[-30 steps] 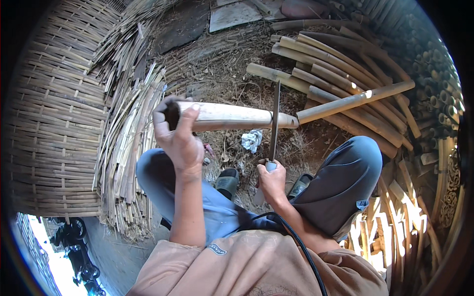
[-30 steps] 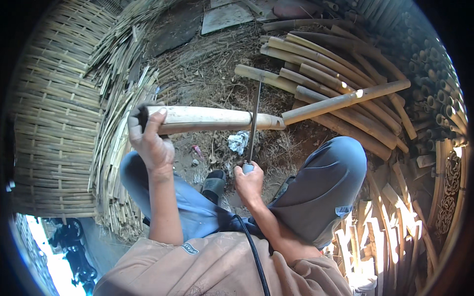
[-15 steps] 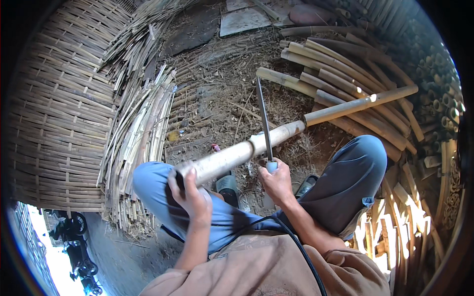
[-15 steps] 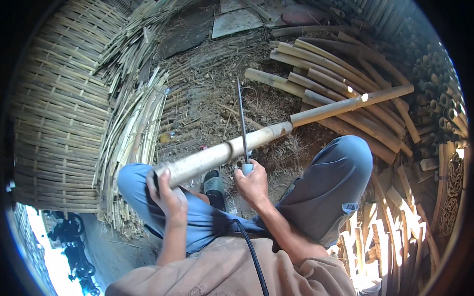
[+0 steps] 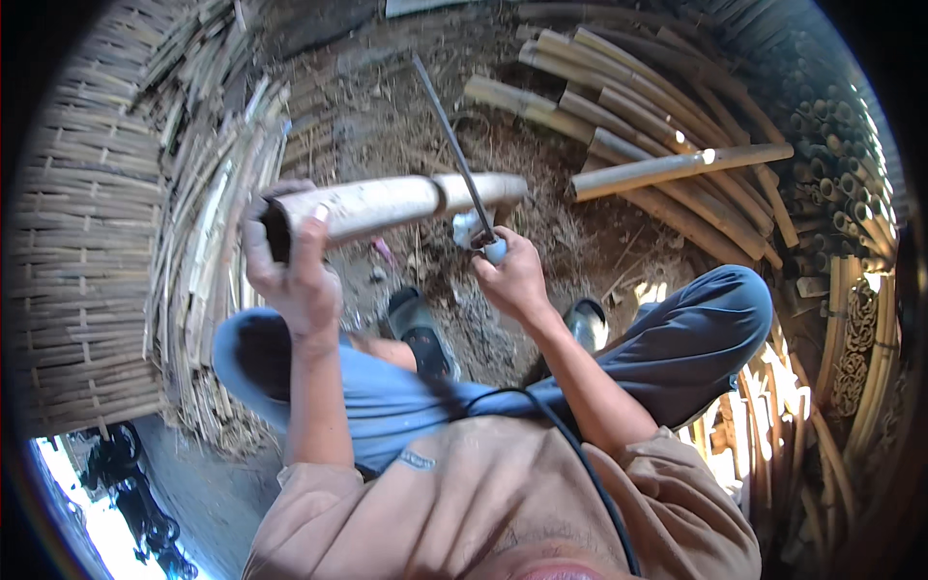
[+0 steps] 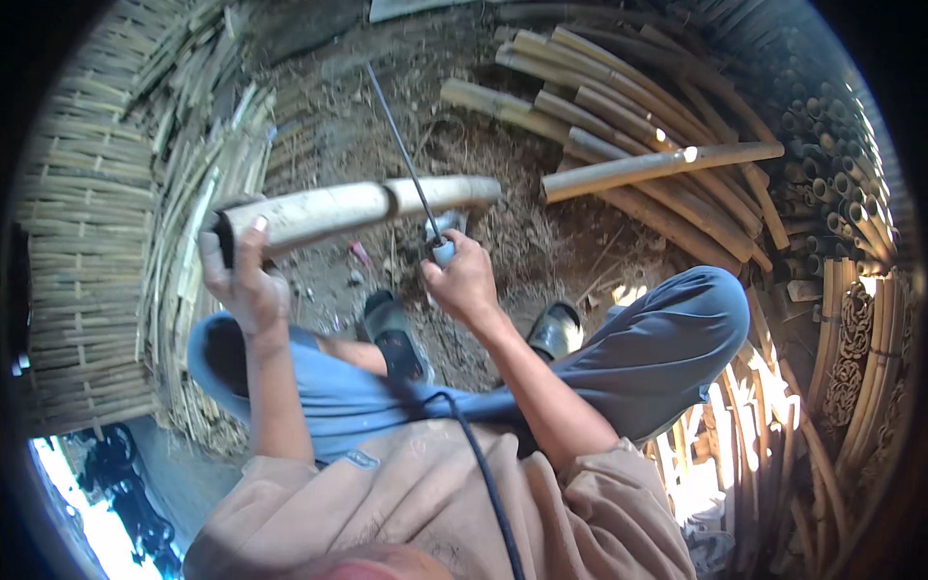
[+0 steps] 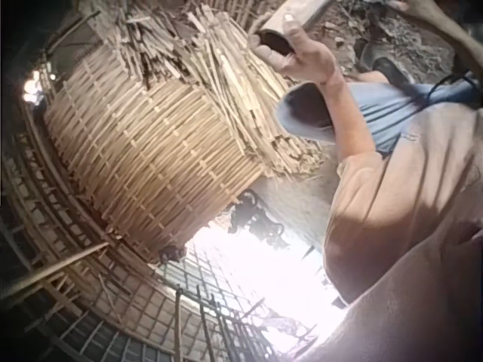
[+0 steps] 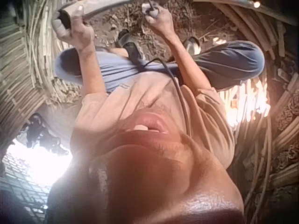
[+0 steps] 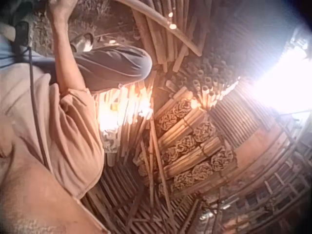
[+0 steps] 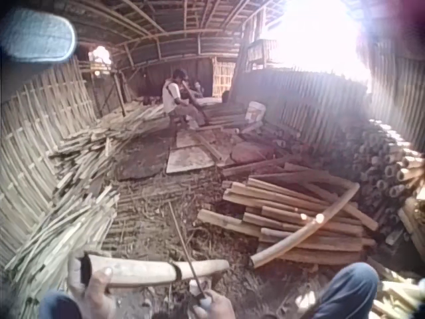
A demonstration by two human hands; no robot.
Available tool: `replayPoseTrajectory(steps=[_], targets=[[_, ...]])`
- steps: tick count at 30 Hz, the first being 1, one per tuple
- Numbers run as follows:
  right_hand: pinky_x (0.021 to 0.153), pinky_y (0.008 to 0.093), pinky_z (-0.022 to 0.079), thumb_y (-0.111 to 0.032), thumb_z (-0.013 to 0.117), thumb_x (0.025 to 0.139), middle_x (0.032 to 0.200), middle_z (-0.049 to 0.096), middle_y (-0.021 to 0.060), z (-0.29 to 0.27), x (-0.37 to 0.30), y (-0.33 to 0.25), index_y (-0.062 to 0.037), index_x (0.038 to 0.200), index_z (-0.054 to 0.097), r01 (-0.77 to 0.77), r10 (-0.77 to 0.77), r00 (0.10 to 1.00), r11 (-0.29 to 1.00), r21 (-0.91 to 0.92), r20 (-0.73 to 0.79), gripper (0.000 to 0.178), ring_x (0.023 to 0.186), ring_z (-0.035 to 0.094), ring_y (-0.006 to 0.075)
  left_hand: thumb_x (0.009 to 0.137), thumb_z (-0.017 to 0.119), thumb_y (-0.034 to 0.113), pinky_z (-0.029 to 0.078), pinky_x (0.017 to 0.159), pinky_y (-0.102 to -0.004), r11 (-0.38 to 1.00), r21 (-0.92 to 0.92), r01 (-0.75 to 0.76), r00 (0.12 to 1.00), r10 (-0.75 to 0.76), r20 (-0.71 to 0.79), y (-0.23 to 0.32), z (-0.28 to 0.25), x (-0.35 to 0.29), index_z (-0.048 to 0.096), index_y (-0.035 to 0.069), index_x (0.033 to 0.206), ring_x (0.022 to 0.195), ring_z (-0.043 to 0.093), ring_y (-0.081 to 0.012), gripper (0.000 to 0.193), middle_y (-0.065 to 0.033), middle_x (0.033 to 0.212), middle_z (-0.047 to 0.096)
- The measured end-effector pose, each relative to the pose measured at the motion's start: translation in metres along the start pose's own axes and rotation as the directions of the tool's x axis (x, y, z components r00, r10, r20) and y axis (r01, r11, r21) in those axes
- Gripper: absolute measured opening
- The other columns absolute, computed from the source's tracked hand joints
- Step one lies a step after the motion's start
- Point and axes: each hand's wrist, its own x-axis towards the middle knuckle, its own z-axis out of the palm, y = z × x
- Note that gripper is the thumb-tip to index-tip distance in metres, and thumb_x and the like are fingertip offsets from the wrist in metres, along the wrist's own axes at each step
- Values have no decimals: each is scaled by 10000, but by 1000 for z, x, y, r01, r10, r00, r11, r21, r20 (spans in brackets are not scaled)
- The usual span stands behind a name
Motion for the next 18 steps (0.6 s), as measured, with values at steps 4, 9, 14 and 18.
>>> replayPoseTrajectory(steps=[4, 9, 14, 18], targets=[[840, 502, 545, -134, 673, 788, 971, 712, 299, 20, 7, 94, 26, 1085, 698, -191, 195, 981, 970, -153, 12, 338, 947, 692, 471, 864, 638, 31, 491, 1000, -382, 959, -220, 180, 967, -213, -136, -21, -28, 19, 629, -17, 1106, 1071, 624, -242, 247, -133, 1091, 664], [867, 462, 580, -143, 676, 797, 969, 707, 338, 37, 2, 75, 130, 1100, 672, -251, 252, 968, 956, -150, -16, 408, 931, 702, 473, 834, 648, 0, 488, 1007, -361, 924, -288, 253, 942, -303, -147, -42, -43, 20, 634, -45, 1108, 1046, 633, -240, 278, -134, 1053, 667], [763, 450, 564, -80, 680, 784, 818, 716, 215, 50, -12, 27, -7, 1024, 704, 6, 22, 988, 984, -179, 154, 252, 774, 710, 356, 816, 634, 14, 491, 1026, -392, 895, -333, 297, 928, -353, -122, -41, -61, 23, 633, -57, 1084, 1050, 637, -260, 277, -154, 1050, 667], [800, 486, 564, -99, 662, 807, 880, 726, 259, 46, 14, 92, 31, 995, 696, -136, 127, 991, 945, -297, -51, 231, 847, 720, 419, 800, 630, 9, 486, 1034, -407, 850, -391, 352, 875, -447, -186, -68, -68, 31, 642, -53, 1040, 1050, 636, -270, 248, -158, 1043, 661]])
